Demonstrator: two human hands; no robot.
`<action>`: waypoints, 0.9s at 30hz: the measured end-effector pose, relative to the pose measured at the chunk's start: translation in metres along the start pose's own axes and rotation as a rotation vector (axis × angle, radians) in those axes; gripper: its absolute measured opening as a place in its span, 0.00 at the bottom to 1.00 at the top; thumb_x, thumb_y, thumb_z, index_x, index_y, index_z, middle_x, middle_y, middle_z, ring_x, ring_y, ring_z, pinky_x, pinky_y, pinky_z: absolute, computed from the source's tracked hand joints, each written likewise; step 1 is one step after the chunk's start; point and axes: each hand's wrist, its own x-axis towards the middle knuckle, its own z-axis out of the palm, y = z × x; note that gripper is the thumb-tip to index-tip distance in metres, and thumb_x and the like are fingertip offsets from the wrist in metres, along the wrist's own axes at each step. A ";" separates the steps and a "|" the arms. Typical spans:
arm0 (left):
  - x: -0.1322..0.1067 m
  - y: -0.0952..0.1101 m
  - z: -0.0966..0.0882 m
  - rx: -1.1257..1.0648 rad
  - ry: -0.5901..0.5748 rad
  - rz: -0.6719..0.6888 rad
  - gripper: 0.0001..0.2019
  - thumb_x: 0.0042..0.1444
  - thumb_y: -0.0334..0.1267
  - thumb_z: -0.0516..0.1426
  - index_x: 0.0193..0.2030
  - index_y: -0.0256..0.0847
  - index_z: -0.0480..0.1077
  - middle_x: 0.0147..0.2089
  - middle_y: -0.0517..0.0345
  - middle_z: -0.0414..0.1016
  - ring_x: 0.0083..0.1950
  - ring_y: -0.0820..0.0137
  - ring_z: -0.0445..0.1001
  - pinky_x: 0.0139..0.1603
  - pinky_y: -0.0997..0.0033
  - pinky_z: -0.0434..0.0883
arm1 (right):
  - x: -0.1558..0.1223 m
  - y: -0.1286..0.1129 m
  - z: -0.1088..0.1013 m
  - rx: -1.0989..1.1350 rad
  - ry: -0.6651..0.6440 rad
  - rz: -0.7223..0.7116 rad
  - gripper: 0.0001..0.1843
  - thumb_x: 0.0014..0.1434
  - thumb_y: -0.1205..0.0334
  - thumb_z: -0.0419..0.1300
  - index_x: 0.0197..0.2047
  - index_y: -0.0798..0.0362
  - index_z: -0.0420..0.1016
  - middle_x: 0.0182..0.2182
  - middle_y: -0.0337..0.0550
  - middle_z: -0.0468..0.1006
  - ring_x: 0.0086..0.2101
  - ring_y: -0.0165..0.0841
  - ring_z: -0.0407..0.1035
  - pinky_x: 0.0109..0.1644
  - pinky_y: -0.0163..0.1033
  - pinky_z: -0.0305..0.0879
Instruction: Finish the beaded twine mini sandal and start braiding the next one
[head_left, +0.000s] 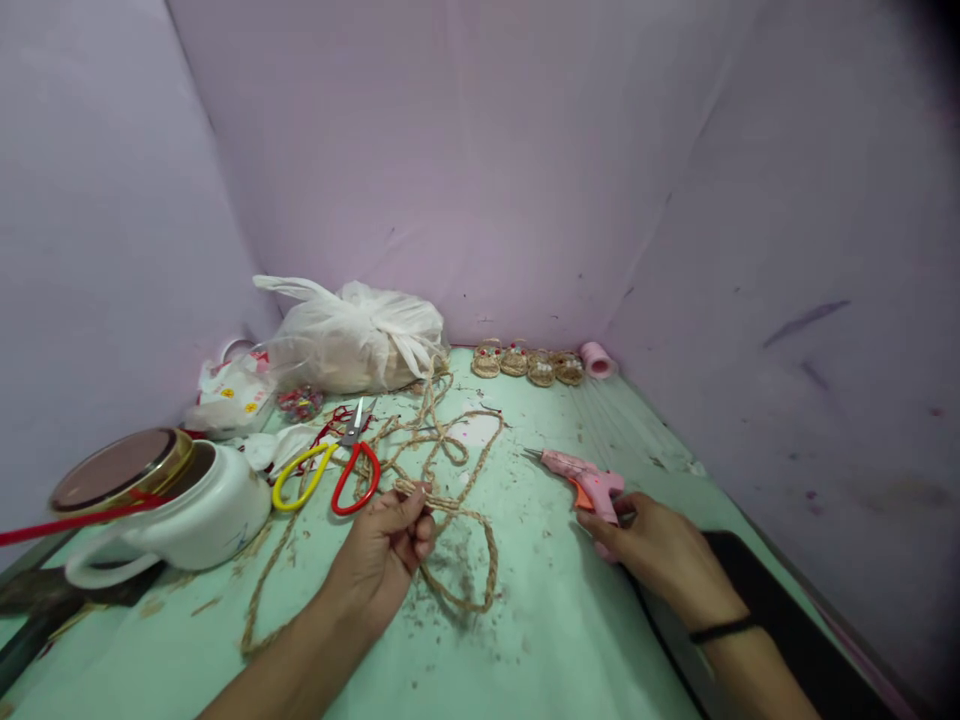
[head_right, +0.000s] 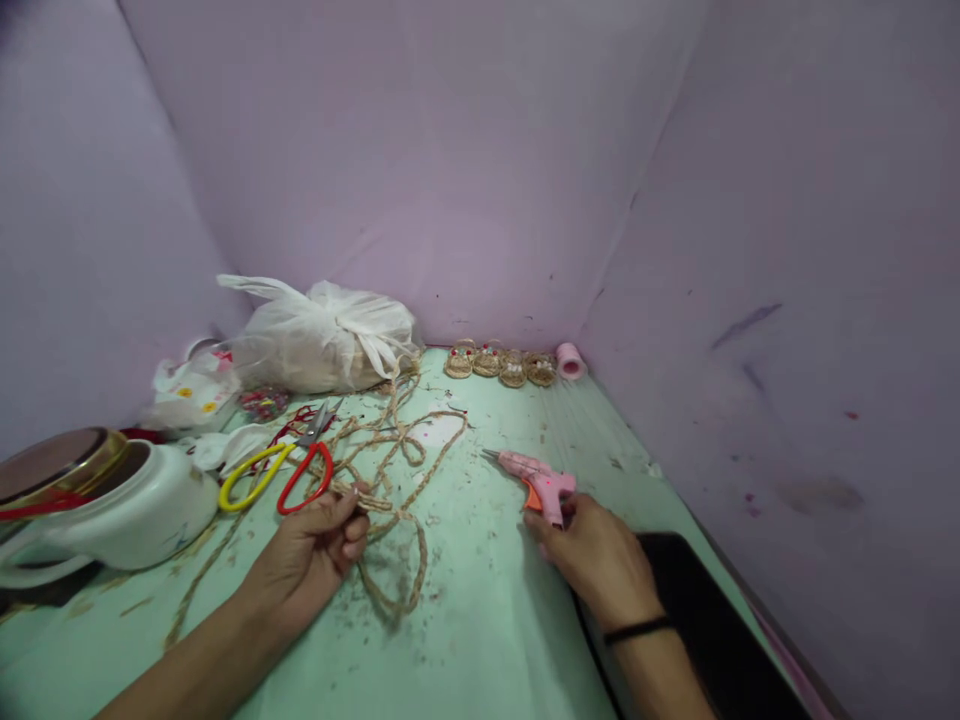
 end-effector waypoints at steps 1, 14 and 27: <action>0.001 0.000 -0.001 0.002 0.009 -0.018 0.03 0.48 0.26 0.58 0.26 0.33 0.67 0.19 0.65 0.62 0.18 0.81 0.63 0.15 0.84 0.59 | 0.001 0.001 0.001 0.085 -0.024 0.012 0.10 0.40 0.55 0.63 0.19 0.51 0.70 0.11 0.38 0.70 0.18 0.36 0.65 0.21 0.36 0.51; 0.006 -0.004 -0.012 0.040 -0.080 -0.032 0.07 0.56 0.29 0.52 0.27 0.33 0.64 0.20 0.62 0.66 0.16 0.81 0.63 0.13 0.84 0.59 | -0.045 -0.026 0.009 0.785 -0.286 -0.270 0.17 0.46 0.63 0.60 0.42 0.53 0.68 0.32 0.42 0.73 0.28 0.30 0.66 0.32 0.36 0.66; 0.003 -0.012 -0.017 0.062 -0.168 0.012 0.06 0.55 0.29 0.53 0.27 0.34 0.65 0.19 0.63 0.65 0.14 0.80 0.61 0.13 0.82 0.56 | -0.073 0.012 0.039 0.744 -0.366 -0.498 0.17 0.56 0.48 0.54 0.35 0.53 0.70 0.18 0.35 0.61 0.20 0.28 0.54 0.22 0.34 0.52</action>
